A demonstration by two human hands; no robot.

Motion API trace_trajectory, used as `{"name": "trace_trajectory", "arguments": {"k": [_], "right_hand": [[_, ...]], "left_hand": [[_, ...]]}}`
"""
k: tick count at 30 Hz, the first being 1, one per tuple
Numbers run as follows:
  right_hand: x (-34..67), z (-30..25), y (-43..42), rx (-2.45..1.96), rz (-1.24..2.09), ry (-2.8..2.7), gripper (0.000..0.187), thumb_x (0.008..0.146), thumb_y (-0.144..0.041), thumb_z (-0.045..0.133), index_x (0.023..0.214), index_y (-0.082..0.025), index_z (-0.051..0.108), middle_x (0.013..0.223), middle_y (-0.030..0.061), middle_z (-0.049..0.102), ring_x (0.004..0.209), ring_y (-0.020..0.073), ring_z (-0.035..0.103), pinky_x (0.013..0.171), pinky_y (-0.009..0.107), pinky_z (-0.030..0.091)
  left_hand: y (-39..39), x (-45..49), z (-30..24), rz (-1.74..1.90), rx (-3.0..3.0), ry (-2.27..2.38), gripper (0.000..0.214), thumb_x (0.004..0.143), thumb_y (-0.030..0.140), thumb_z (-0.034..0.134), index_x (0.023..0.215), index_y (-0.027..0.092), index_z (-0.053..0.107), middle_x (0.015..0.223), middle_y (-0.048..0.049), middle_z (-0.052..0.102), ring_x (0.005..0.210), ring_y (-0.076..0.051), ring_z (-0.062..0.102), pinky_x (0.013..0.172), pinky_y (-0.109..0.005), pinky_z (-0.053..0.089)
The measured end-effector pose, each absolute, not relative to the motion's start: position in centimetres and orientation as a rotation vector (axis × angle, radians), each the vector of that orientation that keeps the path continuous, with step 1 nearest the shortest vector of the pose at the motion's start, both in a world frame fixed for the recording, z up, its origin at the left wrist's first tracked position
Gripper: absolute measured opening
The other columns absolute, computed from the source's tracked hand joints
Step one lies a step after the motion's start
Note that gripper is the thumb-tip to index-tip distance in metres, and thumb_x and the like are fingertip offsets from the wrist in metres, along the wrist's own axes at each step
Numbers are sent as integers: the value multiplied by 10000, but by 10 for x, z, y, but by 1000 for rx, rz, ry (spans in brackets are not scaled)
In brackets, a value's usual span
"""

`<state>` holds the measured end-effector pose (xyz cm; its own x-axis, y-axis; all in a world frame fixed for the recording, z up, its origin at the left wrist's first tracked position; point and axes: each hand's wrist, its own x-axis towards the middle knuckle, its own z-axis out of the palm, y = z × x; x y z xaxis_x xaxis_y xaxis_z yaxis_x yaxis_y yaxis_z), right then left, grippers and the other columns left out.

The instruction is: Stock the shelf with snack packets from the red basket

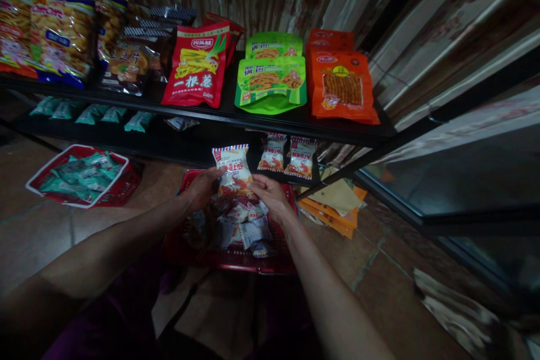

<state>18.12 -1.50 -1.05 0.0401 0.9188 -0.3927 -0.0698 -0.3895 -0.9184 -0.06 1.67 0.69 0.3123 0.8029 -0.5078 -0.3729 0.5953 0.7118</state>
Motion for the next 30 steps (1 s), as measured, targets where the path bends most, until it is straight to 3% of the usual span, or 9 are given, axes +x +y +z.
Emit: {"name": "trace_trajectory", "arguments": {"k": [7, 14, 30], "right_hand": [[180, -10, -15, -1492, 1466, -907, 440, 561, -420, 778, 928, -196, 685, 877, 37, 715, 689, 136, 618, 576, 235, 469], [180, -9, -16, -1465, 1470, -916, 436, 572, -432, 769, 923, -189, 680, 853, 34, 710, 679, 138, 614, 594, 249, 471], [177, -11, -17, -1475, 1466, -944, 422, 575, -417, 765, 927, -197, 689, 859, 35, 716, 697, 145, 622, 591, 241, 464]], "left_hand": [[18, 0, 5, 834, 520, 979, 281, 686, 341, 666, 893, 168, 587, 749, -47, 681, 643, -170, 627, 621, -279, 506], [21, 1, -3, 869, 533, 935, 424, 663, 461, 688, 949, 162, 594, 811, -58, 685, 732, -195, 651, 674, -305, 514], [21, -2, -7, 901, 598, 1068, 263, 691, 402, 635, 811, 168, 618, 783, -48, 678, 674, -185, 620, 621, -309, 500]]}}
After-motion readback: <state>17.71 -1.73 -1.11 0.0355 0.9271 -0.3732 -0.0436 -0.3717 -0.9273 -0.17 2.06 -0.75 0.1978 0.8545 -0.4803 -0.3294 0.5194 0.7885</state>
